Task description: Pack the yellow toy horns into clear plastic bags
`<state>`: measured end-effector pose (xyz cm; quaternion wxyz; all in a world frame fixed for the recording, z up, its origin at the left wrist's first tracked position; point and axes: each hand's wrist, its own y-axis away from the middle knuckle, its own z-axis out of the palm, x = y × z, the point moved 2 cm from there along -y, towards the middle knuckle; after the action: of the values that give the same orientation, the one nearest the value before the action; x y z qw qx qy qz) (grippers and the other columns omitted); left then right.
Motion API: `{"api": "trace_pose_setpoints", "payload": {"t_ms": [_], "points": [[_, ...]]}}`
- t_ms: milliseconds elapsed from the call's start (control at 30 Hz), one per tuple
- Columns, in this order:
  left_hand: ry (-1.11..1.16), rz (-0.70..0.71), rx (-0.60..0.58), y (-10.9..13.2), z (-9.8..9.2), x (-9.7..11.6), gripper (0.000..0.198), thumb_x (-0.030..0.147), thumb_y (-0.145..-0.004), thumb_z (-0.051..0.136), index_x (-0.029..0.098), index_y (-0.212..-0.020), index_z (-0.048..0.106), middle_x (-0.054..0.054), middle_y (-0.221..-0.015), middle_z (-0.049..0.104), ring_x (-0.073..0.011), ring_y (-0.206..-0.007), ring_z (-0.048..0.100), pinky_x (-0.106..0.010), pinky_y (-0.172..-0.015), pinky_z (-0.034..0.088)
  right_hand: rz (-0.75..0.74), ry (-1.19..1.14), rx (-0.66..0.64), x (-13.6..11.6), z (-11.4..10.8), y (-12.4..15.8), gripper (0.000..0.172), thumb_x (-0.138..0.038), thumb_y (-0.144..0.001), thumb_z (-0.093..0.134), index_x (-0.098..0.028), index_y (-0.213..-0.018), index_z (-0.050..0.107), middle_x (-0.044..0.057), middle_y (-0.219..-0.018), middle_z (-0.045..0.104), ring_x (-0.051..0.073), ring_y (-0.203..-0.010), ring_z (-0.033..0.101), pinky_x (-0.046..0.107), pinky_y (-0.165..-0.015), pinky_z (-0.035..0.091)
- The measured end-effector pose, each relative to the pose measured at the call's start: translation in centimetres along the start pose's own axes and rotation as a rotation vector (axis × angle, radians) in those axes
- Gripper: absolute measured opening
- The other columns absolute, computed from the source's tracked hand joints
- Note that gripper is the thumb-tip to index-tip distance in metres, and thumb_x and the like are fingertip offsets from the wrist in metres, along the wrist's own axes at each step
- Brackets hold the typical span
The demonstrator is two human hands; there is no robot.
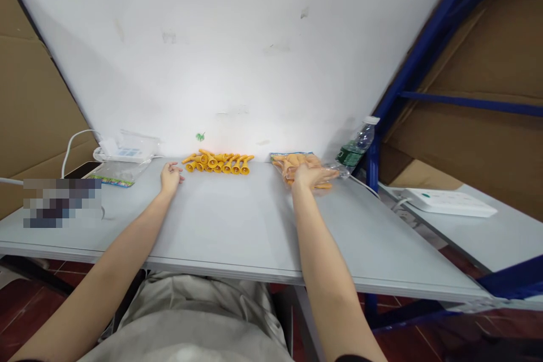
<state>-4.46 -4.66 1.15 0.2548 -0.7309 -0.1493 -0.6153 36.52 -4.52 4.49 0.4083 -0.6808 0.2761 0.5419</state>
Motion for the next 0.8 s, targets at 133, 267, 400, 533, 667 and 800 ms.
{"api": "trace_pose_setpoints", "payload": {"t_ms": [133, 267, 400, 533, 667, 800], "points": [[-0.054, 0.033, -0.009, -0.4, 0.1, -0.5, 0.026, 0.010, -0.076, 0.044, 0.019, -0.099, 0.052, 0.002, -0.081, 0.063, -0.0043, -0.040, 0.053, -0.016, -0.042, 0.040, -0.370, 0.331, 0.109, -1.9, -0.7, 1.6, 0.072, -0.024, -0.076, 0.050, -0.006, -0.141, 0.022, 0.024, -0.150, 0.015, 0.033, -0.141, 0.007, 0.058, -0.111, 0.006], [-0.105, 0.052, -0.019, -0.4, 0.2, -0.6, 0.025, 0.011, -0.078, 0.042, 0.019, -0.099, 0.051, 0.003, -0.081, 0.063, -0.0043, -0.040, 0.053, -0.016, -0.042, 0.040, -0.666, 0.642, -0.207, -1.3, 0.9, 2.5, 0.061, -0.029, -0.081, 0.045, -0.006, -0.137, 0.033, 0.023, -0.149, 0.023, 0.036, -0.139, 0.015, 0.065, -0.106, 0.009], [-0.126, 0.067, -0.036, -0.2, 0.3, -0.4, 0.024, 0.011, -0.079, 0.041, 0.019, -0.099, 0.051, 0.002, -0.082, 0.063, -0.0043, -0.040, 0.053, -0.016, -0.042, 0.040, -0.689, 0.899, -0.457, 0.7, 2.0, 2.9, 0.058, -0.029, -0.079, 0.050, -0.011, -0.134, 0.042, 0.019, -0.146, 0.034, 0.035, -0.136, 0.023, 0.061, -0.107, 0.012], [-0.136, 0.071, -0.046, 0.1, 0.3, -0.1, 0.025, 0.011, -0.078, 0.042, 0.019, -0.100, 0.052, 0.002, -0.081, 0.064, -0.0040, -0.040, 0.053, -0.017, -0.045, 0.042, -0.703, 0.992, -0.445, 1.5, 2.0, 2.9, 0.053, -0.015, -0.080, 0.044, -0.019, -0.133, 0.047, 0.013, -0.145, 0.039, 0.032, -0.136, 0.024, 0.059, -0.107, 0.014], [-0.139, 0.080, -0.053, 0.2, 0.4, 0.0, 0.027, 0.010, -0.077, 0.041, 0.019, -0.101, 0.053, 0.002, -0.082, 0.063, -0.0044, -0.040, 0.053, -0.019, -0.046, 0.044, -0.664, 0.998, -0.410, 1.5, 2.0, 2.7, 0.053, -0.011, -0.081, 0.043, -0.020, -0.133, 0.048, 0.013, -0.144, 0.039, 0.030, -0.136, 0.026, 0.057, -0.108, 0.014], [-0.143, 0.087, -0.058, 0.1, 0.4, -0.3, 0.028, 0.010, -0.077, 0.042, 0.019, -0.101, 0.053, 0.002, -0.083, 0.064, -0.0042, -0.040, 0.053, -0.018, -0.046, 0.044, -0.678, 0.970, -0.384, 1.6, 2.1, 2.7, 0.054, -0.007, -0.082, 0.037, -0.021, -0.133, 0.049, 0.011, -0.142, 0.042, 0.029, -0.135, 0.027, 0.057, -0.108, 0.014]]}}
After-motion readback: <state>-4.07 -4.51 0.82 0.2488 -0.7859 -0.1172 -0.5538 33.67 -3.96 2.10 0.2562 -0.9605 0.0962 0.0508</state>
